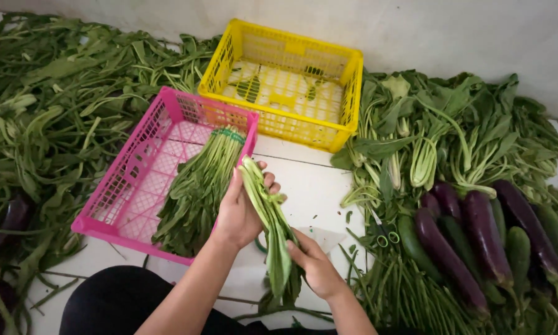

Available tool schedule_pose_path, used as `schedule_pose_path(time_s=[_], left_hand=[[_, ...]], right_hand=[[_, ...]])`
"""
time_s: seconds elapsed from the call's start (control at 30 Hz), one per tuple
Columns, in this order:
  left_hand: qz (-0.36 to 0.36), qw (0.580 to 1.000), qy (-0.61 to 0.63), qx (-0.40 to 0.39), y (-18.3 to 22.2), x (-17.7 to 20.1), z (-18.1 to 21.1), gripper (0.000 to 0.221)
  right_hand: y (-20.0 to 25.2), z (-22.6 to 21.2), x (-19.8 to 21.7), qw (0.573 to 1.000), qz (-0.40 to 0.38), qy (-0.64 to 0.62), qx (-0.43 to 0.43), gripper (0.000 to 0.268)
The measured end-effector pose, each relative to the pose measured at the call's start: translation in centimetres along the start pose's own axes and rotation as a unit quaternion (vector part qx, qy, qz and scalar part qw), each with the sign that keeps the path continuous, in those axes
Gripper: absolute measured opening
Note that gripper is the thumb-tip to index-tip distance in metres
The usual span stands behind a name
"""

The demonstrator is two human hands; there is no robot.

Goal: Sorting, trimming, and bundling fresh spinach stalks using a trimming tool and green tape on a processing floor.

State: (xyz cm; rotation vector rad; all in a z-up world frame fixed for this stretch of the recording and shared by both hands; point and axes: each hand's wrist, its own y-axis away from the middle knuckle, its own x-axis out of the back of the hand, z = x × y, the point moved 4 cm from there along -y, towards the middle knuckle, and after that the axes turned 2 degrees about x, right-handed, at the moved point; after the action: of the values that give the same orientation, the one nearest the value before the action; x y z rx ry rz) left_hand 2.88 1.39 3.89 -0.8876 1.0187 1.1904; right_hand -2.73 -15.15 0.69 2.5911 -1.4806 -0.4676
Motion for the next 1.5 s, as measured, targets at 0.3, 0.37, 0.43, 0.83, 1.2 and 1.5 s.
schedule_pose_path(time_s=[0.3,0.37,0.43,0.83,1.2,1.5], left_hand=[[0.044,0.990,-0.038,-0.126,-0.5,0.8,3.1,0.044],[0.086,0.986,-0.049,-0.131,-0.6,1.6,3.8,0.046],[0.128,0.981,-0.059,-0.134,-0.6,2.2,4.1,0.049],[0.091,0.994,-0.036,-0.044,-0.1,2.7,3.4,0.056],[-0.011,0.997,-0.031,0.068,0.2,2.7,1.0,0.052],[-0.006,0.994,-0.040,0.102,0.5,4.7,-1.6,0.045]], right_hand=[[-2.0,1.1,4.3,0.984,0.067,0.167,0.009,0.090],[-1.6,0.6,5.2,0.988,0.108,0.113,0.019,0.076],[-1.2,0.1,6.0,0.987,0.148,0.059,0.030,0.062],[-2.2,3.9,6.8,0.898,0.074,0.419,-0.110,0.060],[-1.5,7.9,10.6,0.830,0.018,0.509,-0.229,0.016],[-1.3,0.4,20.4,0.866,0.292,0.405,-0.014,0.017]])
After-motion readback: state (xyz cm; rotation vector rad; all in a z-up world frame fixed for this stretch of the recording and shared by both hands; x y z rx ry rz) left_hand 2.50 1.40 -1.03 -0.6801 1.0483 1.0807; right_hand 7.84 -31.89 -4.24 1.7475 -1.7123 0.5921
